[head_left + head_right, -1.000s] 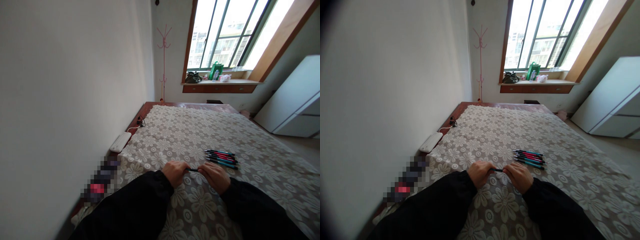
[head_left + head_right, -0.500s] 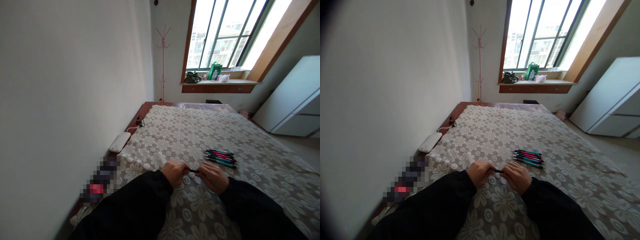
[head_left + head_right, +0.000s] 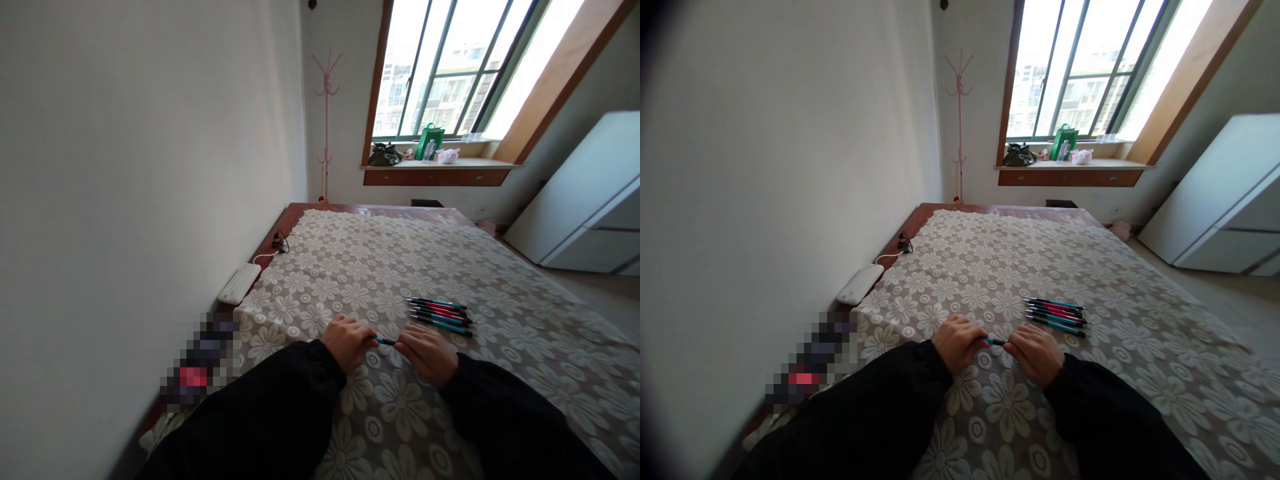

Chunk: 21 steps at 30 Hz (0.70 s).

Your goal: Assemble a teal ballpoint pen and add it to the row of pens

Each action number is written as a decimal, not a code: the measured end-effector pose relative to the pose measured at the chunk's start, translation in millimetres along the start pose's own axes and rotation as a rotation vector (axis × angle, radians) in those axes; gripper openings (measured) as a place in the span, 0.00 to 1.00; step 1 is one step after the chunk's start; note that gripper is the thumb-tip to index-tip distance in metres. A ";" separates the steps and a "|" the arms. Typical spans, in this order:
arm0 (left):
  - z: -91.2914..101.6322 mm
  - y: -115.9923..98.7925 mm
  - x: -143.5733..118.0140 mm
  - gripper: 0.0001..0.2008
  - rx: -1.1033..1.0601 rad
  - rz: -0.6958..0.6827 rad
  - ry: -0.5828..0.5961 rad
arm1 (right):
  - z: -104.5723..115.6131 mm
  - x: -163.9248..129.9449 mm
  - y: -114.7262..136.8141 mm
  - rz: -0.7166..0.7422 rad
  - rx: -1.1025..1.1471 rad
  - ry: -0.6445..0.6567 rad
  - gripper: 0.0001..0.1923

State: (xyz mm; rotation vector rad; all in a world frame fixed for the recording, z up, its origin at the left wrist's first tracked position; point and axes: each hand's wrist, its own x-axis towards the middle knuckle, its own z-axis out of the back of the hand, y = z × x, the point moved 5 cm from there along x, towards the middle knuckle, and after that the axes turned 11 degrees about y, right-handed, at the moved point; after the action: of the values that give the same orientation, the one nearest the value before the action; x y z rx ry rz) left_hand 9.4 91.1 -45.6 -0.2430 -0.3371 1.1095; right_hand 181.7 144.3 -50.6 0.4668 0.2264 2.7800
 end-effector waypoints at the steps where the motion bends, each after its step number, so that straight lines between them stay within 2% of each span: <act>1: 0.7 0.0 -0.4 0.10 -0.004 -0.005 -0.016 | -2.9 -1.3 -1.3 -0.007 0.017 0.020 0.22; 3: 3.3 -0.8 -1.5 0.10 -0.010 -0.008 -0.051 | -6.8 -3.3 -4.3 -0.035 0.055 0.040 0.23; 6: 7.1 -2.5 -2.4 0.12 -0.016 0.006 -0.072 | -3.1 -2.8 -5.4 -0.048 0.053 -0.001 0.23; 10: 5.0 -0.1 -0.3 0.15 0.021 0.059 0.005 | 9.2 1.8 -0.5 -0.029 -0.040 -0.065 0.21; 12: 3.7 1.4 0.5 0.13 0.020 0.041 0.019 | 10.5 3.3 2.0 -0.012 -0.050 -0.046 0.22; 17: 4.8 4.8 -1.1 0.08 -0.023 -0.018 -0.060 | 3.1 2.2 -0.2 -0.060 0.011 0.024 0.26; 21: 6.3 4.8 -2.6 0.09 -0.033 -0.001 -0.082 | 2.8 2.5 -1.6 -0.073 0.042 0.010 0.24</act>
State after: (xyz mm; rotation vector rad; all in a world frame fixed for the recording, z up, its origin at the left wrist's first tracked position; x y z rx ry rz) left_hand 1.9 90.9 -41.9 -0.2274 -0.4286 1.1159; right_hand 180.8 146.9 -47.6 0.4462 0.2985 2.7112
